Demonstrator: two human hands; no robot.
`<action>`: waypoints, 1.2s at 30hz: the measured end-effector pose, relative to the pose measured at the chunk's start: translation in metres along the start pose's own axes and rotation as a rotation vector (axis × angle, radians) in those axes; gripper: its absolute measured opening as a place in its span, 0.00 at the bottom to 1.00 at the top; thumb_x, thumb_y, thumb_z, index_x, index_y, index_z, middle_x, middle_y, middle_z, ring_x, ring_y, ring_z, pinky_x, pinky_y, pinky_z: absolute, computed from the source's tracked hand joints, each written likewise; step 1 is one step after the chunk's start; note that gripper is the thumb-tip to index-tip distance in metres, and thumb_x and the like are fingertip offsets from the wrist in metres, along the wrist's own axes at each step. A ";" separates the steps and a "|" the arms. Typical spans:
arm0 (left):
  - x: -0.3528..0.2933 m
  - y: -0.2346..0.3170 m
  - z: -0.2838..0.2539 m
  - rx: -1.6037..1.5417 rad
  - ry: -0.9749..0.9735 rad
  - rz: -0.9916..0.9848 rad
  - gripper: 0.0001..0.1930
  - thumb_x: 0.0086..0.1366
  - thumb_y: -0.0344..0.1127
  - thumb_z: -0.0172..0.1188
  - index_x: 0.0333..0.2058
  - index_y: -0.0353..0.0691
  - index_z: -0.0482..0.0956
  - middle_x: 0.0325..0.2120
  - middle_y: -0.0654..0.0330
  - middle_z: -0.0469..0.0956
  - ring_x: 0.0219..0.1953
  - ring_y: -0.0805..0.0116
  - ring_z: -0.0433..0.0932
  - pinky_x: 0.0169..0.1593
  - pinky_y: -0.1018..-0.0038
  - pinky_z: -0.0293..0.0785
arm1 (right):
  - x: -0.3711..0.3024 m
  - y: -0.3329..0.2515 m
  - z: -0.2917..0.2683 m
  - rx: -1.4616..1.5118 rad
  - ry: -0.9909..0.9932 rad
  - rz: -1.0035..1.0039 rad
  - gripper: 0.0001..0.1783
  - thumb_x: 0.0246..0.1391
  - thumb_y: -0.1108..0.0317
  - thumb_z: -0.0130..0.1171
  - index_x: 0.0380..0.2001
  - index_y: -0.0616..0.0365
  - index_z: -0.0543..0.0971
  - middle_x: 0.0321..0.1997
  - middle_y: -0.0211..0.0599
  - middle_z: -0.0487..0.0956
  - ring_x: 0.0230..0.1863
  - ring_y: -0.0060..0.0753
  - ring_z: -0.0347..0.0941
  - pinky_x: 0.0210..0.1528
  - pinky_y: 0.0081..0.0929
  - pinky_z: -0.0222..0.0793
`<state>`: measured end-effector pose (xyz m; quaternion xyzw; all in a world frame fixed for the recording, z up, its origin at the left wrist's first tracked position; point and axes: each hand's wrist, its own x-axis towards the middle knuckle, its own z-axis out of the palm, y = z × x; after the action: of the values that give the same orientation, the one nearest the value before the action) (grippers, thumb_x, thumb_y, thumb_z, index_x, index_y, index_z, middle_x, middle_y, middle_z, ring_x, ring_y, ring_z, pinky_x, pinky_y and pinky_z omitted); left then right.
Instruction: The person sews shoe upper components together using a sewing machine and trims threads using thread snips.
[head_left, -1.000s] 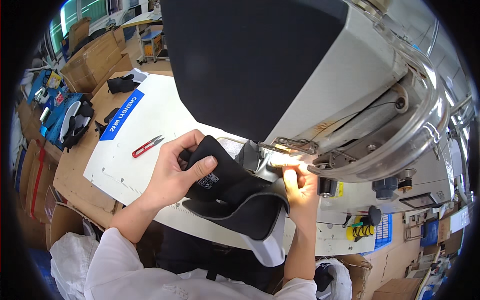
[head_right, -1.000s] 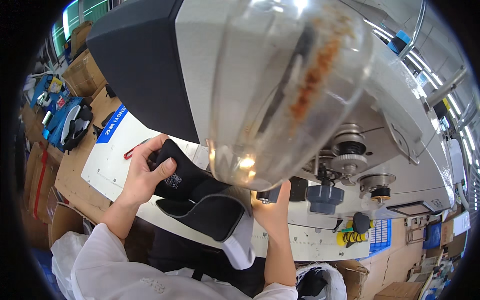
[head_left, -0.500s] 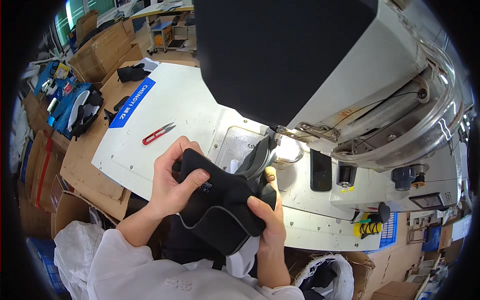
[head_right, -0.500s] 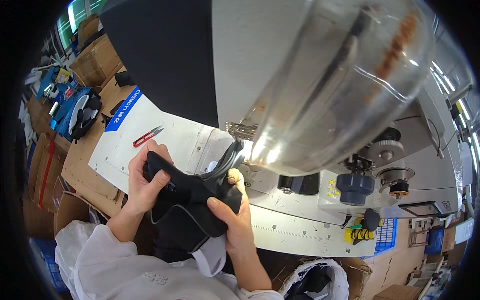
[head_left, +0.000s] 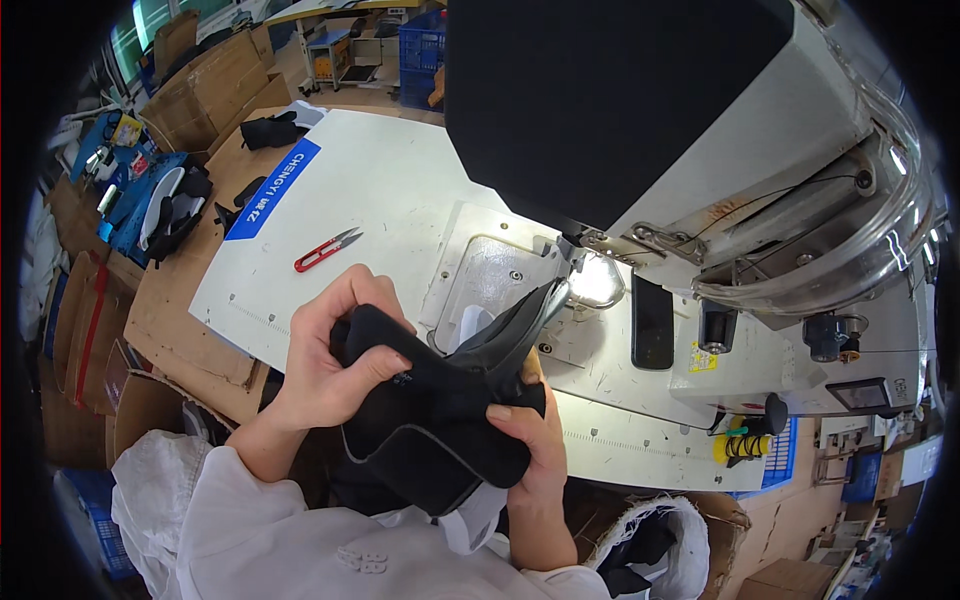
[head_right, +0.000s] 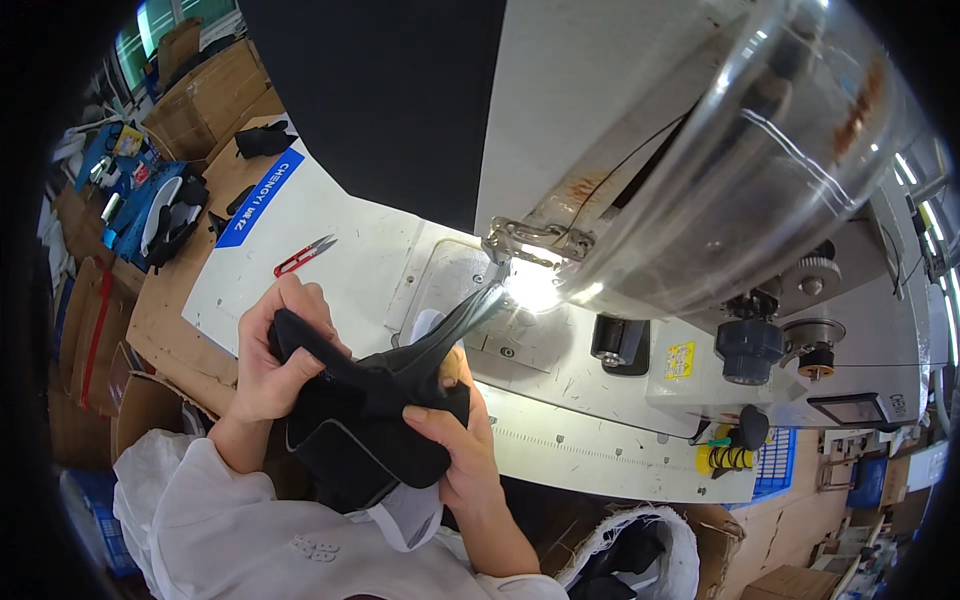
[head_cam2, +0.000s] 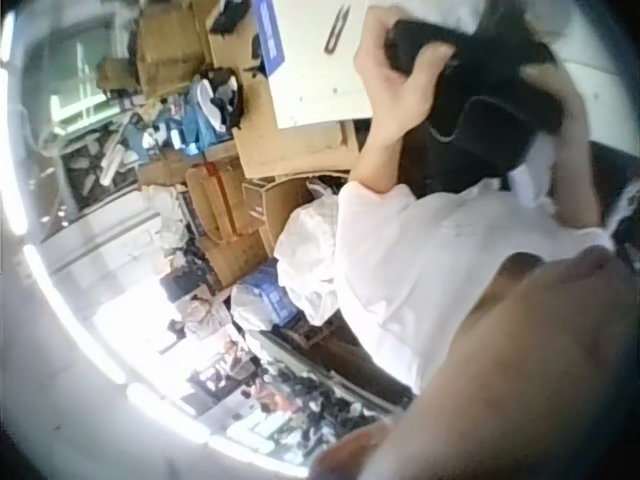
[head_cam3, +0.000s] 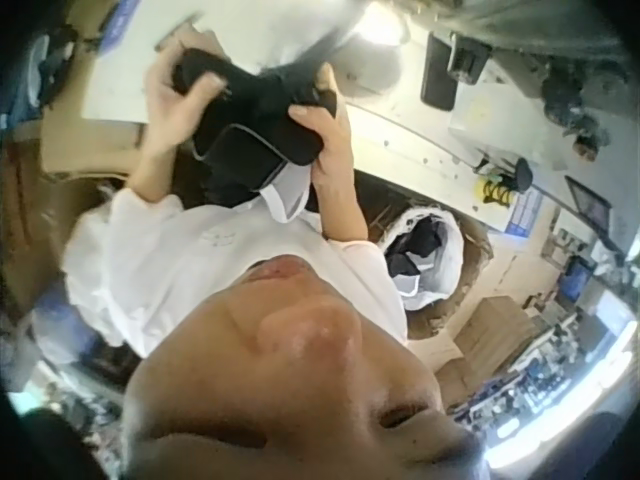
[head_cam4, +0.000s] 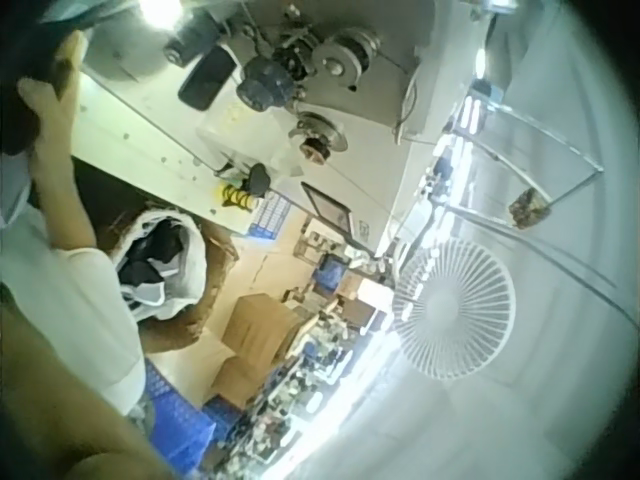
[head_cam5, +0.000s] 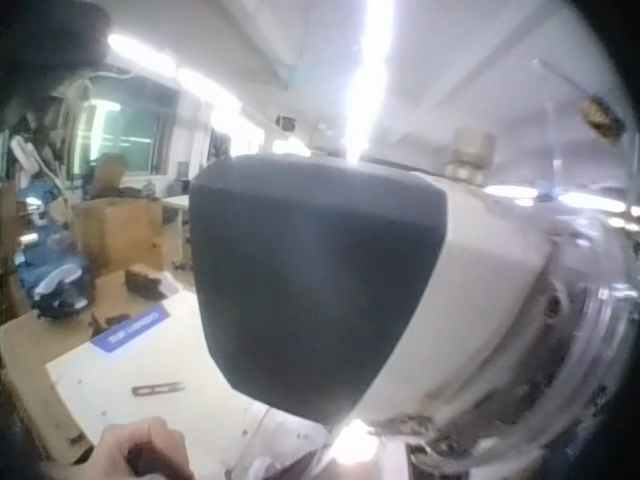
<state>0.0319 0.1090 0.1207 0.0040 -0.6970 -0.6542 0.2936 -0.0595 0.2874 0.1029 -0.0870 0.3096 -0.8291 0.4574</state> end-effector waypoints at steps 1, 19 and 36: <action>-0.001 0.004 0.000 0.047 0.006 0.002 0.10 0.59 0.31 0.64 0.32 0.33 0.72 0.26 0.61 0.75 0.29 0.77 0.71 0.35 0.81 0.65 | 0.001 -0.001 0.001 -0.028 -0.008 0.001 0.34 0.40 0.77 0.57 0.54 0.57 0.61 0.51 0.42 0.73 0.54 0.33 0.70 0.60 0.29 0.62; 0.044 0.022 -0.024 0.628 -0.035 0.276 0.10 0.50 0.24 0.63 0.34 0.35 0.82 0.24 0.60 0.76 0.28 0.70 0.73 0.34 0.78 0.66 | 0.016 -0.048 -0.016 -1.207 0.070 -0.789 0.15 0.47 0.83 0.52 0.41 0.63 0.72 0.38 0.38 0.76 0.40 0.25 0.72 0.43 0.19 0.65; 0.084 -0.065 0.049 0.883 -0.020 1.196 0.16 0.37 0.25 0.61 0.31 0.37 0.83 0.22 0.65 0.71 0.23 0.73 0.69 0.26 0.78 0.66 | 0.138 -0.088 -0.144 -0.382 -0.005 -0.498 0.11 0.55 0.68 0.62 0.41 0.58 0.79 0.37 0.37 0.80 0.38 0.32 0.77 0.44 0.28 0.72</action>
<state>-0.0828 0.1113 0.0969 -0.2646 -0.7809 -0.0417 0.5644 -0.2606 0.2718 0.0219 -0.2466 0.4277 -0.8422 0.2166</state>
